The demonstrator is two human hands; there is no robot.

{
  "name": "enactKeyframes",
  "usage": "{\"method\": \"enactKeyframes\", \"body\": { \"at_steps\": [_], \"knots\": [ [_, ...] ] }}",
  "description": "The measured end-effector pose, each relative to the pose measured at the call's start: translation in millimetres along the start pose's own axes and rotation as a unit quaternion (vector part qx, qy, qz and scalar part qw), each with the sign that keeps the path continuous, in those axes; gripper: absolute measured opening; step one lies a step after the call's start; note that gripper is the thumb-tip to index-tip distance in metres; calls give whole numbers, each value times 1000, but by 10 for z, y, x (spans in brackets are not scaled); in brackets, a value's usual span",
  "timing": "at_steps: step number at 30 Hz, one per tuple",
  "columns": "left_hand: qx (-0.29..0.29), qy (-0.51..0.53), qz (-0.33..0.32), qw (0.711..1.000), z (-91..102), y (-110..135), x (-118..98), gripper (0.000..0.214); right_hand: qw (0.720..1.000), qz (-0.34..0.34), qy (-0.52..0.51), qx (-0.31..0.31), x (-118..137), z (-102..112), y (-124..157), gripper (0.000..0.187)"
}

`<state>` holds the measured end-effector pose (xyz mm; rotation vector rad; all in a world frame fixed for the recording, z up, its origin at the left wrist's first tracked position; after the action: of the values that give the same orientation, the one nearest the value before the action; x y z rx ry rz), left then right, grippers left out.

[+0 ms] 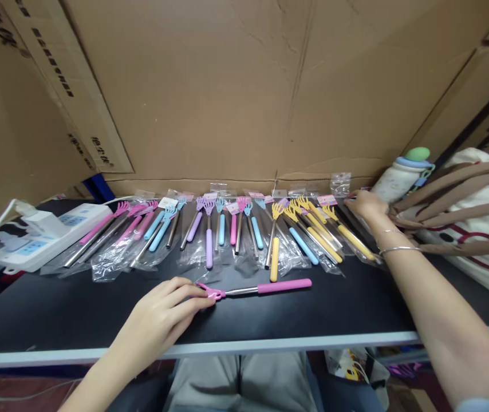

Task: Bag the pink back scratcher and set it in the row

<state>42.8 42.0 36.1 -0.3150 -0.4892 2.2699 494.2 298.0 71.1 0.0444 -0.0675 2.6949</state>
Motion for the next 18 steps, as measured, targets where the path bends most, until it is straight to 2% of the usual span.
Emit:
{"method": "enactKeyframes", "body": {
  "at_steps": [5,10,15,18],
  "knots": [
    [4,-2,-2,1000,-5,7,6,27,998,19,-21,-62,-36,199,83,38],
    [9,-1,1,1000,1,1,10,26,983,51,-54,-171,-38,561,293,41],
    [9,12,6,1000,25,-23,35,24,952,120,-81,-270,103,933,712,42],
    [17,26,13,999,73,-89,96,22,931,213,-89,-284,342,1018,1101,35]
  ]
}}
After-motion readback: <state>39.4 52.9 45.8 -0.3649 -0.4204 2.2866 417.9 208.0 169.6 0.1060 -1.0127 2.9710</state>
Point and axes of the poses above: each hand's wrist, its own y-axis away from the middle knuckle, its own z-axis out of the back of the hand, x = y × z, the point moved 7 cm from there along -y, towards the middle knuckle, and after that the axes turned 5 degrees about x, right-handed, at the moved point
